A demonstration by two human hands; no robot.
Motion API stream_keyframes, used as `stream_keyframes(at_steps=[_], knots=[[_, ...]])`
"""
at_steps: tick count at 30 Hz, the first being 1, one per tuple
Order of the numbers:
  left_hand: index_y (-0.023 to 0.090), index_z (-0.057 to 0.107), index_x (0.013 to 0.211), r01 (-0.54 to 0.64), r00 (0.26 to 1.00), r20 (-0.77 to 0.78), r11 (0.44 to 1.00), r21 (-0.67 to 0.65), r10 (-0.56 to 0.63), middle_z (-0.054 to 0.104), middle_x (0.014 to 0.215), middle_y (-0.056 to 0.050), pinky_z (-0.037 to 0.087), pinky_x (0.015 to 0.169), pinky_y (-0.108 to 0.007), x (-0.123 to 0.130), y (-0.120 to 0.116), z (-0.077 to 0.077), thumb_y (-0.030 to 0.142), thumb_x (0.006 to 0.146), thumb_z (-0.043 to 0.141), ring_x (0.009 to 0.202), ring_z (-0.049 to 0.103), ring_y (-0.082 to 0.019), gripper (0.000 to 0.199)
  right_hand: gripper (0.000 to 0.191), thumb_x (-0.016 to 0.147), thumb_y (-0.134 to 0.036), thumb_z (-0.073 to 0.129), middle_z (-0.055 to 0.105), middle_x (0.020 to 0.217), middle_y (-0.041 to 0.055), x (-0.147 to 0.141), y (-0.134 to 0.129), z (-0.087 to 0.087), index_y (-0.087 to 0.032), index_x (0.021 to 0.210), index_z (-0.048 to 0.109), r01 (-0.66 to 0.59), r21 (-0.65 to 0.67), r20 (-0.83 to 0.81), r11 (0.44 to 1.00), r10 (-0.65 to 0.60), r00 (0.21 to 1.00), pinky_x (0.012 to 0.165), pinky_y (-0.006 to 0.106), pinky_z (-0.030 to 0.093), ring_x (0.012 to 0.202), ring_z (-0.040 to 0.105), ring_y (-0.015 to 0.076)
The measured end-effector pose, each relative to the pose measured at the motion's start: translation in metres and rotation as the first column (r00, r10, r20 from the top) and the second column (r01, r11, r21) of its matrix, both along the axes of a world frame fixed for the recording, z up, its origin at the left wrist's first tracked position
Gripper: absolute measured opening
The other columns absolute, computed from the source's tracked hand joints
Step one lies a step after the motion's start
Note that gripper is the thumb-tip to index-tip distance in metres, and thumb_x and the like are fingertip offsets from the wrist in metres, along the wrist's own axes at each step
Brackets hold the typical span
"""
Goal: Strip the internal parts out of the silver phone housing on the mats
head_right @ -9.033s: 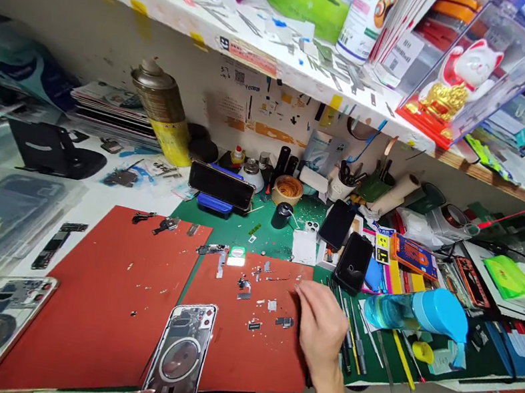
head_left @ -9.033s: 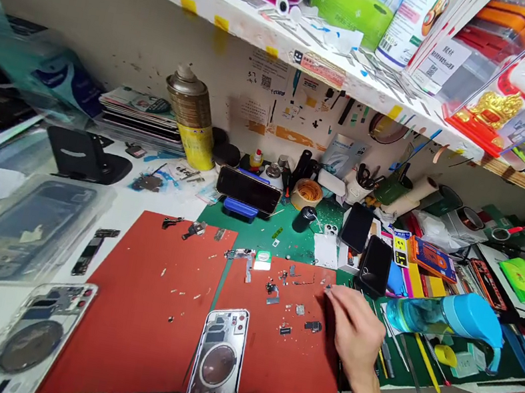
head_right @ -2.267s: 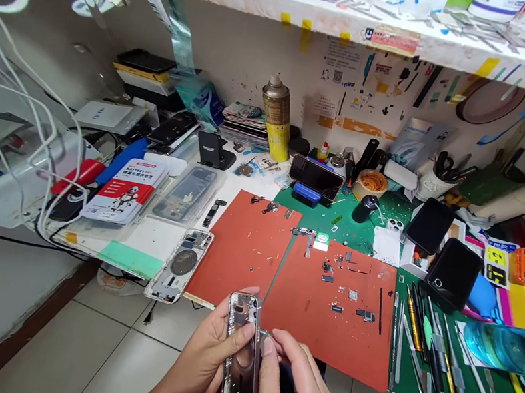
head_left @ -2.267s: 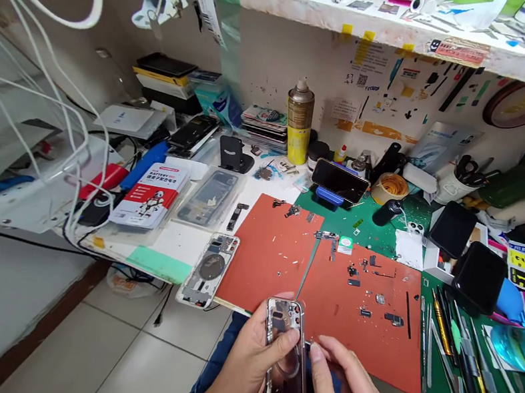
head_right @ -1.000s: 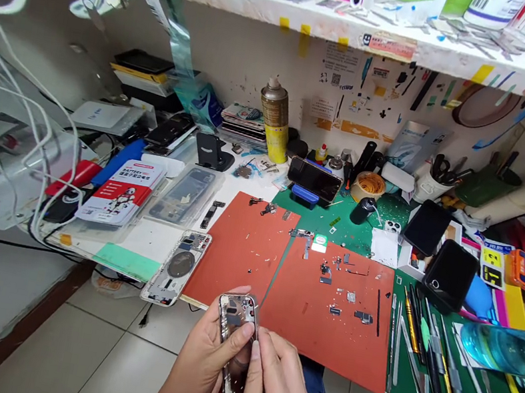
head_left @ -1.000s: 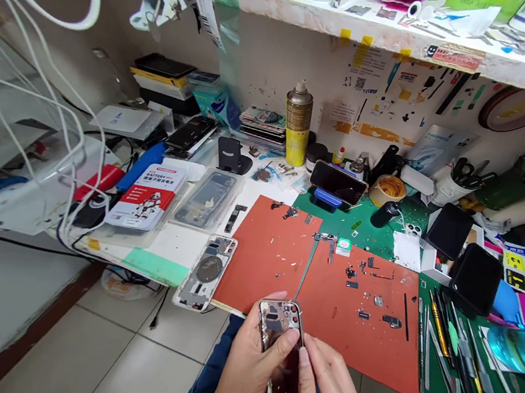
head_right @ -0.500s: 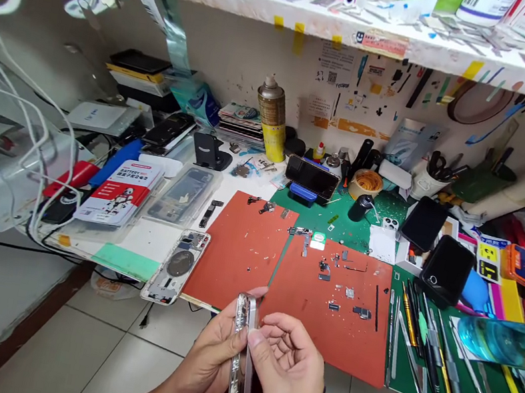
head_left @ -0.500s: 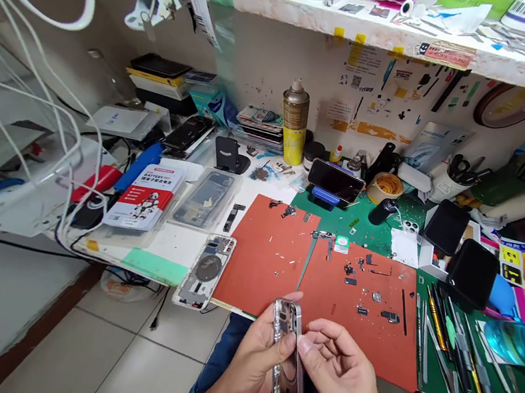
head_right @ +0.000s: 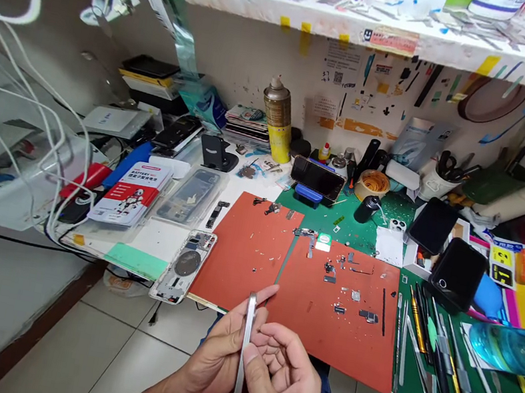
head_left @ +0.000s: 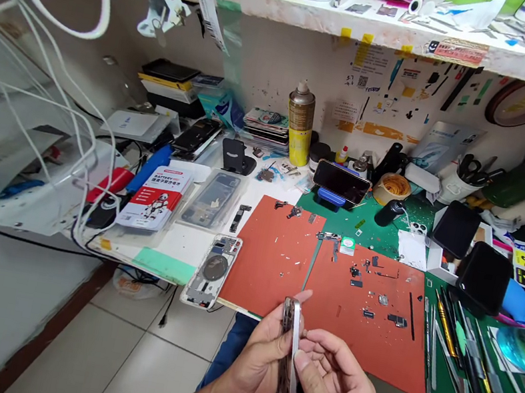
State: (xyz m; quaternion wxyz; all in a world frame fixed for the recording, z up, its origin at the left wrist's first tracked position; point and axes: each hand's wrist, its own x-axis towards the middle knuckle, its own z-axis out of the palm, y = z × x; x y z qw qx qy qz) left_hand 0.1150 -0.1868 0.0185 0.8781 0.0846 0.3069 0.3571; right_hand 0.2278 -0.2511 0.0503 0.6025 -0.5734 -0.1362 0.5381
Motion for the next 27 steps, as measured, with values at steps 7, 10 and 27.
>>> stream_keyframes(at_steps=[7,10,27], knots=[[0.021,0.064,0.146,0.018,1.000,0.008,0.999,0.045,-0.018,0.057,0.081,0.004,0.051,0.075,-0.023,-0.002,-0.002,-0.002,0.016,0.083,0.088,0.070,0.059,-0.008,0.067,0.034,0.078,-0.042,0.094,0.082,0.090,0.0100,0.001,0.002,0.003,-0.019,0.099,0.082,-0.031,0.003,-0.024,1.000,0.031,0.999,0.082,0.030,0.066,0.085,0.079,0.0216],[0.022,0.064,0.146,0.034,0.999,0.031,0.999,0.040,-0.035,0.062,0.086,0.002,0.052,0.082,-0.025,-0.002,-0.003,-0.002,0.015,0.083,0.088,0.076,0.063,-0.009,0.067,0.038,0.076,-0.051,0.094,0.080,0.083,0.0086,0.000,0.008,0.011,-0.019,0.093,0.082,-0.023,-0.021,0.024,0.999,0.024,0.999,0.074,0.026,0.064,0.076,0.076,0.0191],[0.021,0.063,0.147,0.076,0.997,-0.007,0.996,0.051,-0.076,0.055,0.070,0.006,0.042,0.054,-0.020,0.000,0.002,-0.002,0.026,0.083,0.089,0.055,0.049,-0.007,0.070,0.039,0.088,-0.056,0.081,0.077,0.075,0.0083,0.016,-0.012,0.003,-0.019,0.097,0.084,-0.107,-0.035,0.126,0.994,0.110,0.986,0.058,0.026,0.060,0.060,0.070,0.0181]])
